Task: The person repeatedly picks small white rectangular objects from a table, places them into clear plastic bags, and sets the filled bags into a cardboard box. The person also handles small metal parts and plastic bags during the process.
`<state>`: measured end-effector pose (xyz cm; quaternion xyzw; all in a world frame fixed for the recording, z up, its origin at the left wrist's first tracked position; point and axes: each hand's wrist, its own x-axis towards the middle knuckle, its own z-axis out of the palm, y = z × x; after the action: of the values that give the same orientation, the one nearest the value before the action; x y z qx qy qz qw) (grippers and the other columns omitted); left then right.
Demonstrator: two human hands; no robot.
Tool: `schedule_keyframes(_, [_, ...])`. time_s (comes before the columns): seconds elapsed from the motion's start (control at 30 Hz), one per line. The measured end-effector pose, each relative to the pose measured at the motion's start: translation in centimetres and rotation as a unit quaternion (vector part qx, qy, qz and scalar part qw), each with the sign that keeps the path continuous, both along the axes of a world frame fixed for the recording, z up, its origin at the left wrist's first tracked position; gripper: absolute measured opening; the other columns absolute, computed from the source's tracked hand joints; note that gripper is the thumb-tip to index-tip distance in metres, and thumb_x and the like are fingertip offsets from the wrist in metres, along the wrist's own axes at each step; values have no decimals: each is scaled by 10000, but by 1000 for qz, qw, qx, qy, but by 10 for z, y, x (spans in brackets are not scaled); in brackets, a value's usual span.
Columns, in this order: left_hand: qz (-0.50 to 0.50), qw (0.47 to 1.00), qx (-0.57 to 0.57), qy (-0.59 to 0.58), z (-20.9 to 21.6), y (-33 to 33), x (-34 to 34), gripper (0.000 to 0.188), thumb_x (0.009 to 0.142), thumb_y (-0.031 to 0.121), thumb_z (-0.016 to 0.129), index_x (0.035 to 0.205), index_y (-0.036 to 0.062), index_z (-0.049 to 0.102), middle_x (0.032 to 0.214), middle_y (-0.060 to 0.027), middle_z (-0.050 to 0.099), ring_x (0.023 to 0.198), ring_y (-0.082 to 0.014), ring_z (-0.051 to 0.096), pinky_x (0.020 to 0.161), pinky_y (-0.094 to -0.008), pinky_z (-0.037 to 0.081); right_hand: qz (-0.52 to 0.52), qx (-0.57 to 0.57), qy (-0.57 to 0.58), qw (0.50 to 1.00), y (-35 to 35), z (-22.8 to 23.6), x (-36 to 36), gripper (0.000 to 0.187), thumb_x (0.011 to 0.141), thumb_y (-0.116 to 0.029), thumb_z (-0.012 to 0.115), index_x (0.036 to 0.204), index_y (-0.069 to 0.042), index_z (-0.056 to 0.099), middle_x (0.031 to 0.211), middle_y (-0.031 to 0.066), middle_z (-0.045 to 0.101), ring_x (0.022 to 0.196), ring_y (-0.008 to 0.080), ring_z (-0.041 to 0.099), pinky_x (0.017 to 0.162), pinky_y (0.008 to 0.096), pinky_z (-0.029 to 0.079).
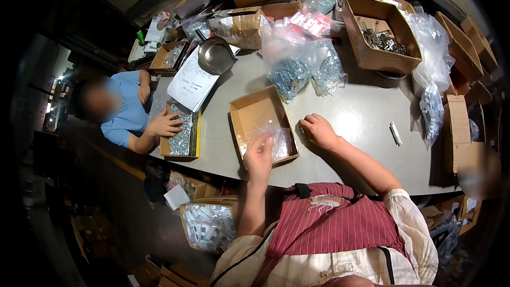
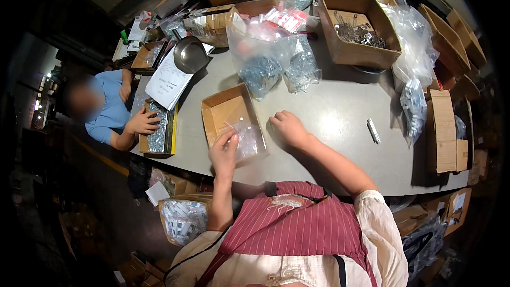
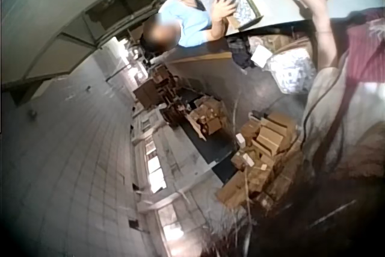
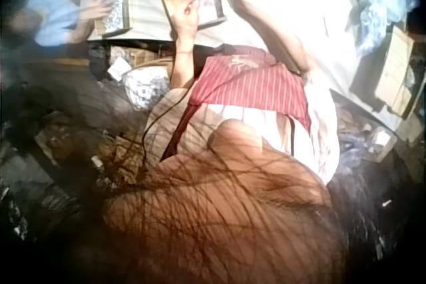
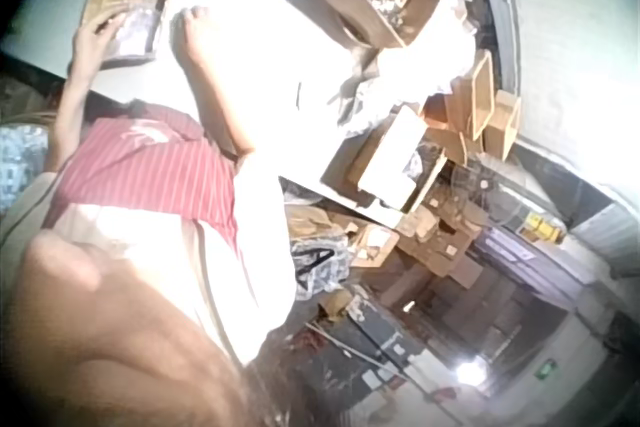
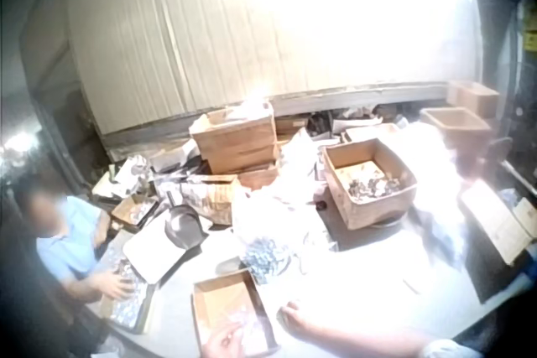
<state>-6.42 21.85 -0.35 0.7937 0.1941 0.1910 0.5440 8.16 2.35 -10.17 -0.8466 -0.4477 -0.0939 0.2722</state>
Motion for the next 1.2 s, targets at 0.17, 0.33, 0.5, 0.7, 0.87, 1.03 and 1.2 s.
schedule_keyframes(0.17, [-19,998,52,-24,6,-13,4,220,946,78,698,1136,-15,756,1070,-87,743,952,-159,690,857,-276,541,40,7,-37,998,3,-10,-9,230,791,-120,628,1017,-81,648,953,102,611,926,299,605,829,412,518])
schedule_keyframes(0.33, [-76,991,105,-41,12,-28,5,144,919,50,701,1043,21,767,976,-132,721,855,-244,690,749,-345,546,38,-45,-24,998,-34,-4,-18,242,774,-128,630,1007,-65,630,954,111,601,915,304,596,845,398,516])
schedule_keyframes(0.5, [-169,964,194,-61,12,-65,14,103,885,109,757,846,33,698,811,-82,650,739,-287,636,645,-397,497,-68,-80,-14,994,-120,-1,-40,226,774,-68,606,999,-49,622,956,122,604,922,312,599,835,405,530])
schedule_keyframes(0.7, [-240,944,220,-61,-2,-126,37,318,815,229,856,772,49,597,771,-80,600,726,-274,608,638,-395,492,-246,-62,112,961,-194,16,-60,92,841,-41,653,933,-39,658,915,158,633,911,369,629,790,471,537])
schedule_keyframes(0.87, [-329,922,198,-52,-43,-164,52,309,795,237,866,841,49,624,836,-86,597,819,-291,605,704,-413,503,-283,-152,93,942,-210,13,-72,129,829,-56,611,937,-11,665,900,166,649,907,357,659,772,460,569])
schedule_keyframes(1.03, [-387,897,204,-61,-67,-181,53,313,788,202,861,942,43,640,908,-112,602,904,-314,601,775,-425,504,-295,-172,44,939,-203,4,-71,153,792,-86,639,920,-2,643,934,165,658,927,357,661,785,447,566])
schedule_keyframes(1.2, [-391,900,177,-79,-73,-181,51,390,784,162,857,1065,20,627,940,-123,605,925,-321,597,818,-422,500,-309,14,192,931,-212,18,-59,162,754,-118,681,863,-1,657,854,161,674,787,325,665,710,412,541])
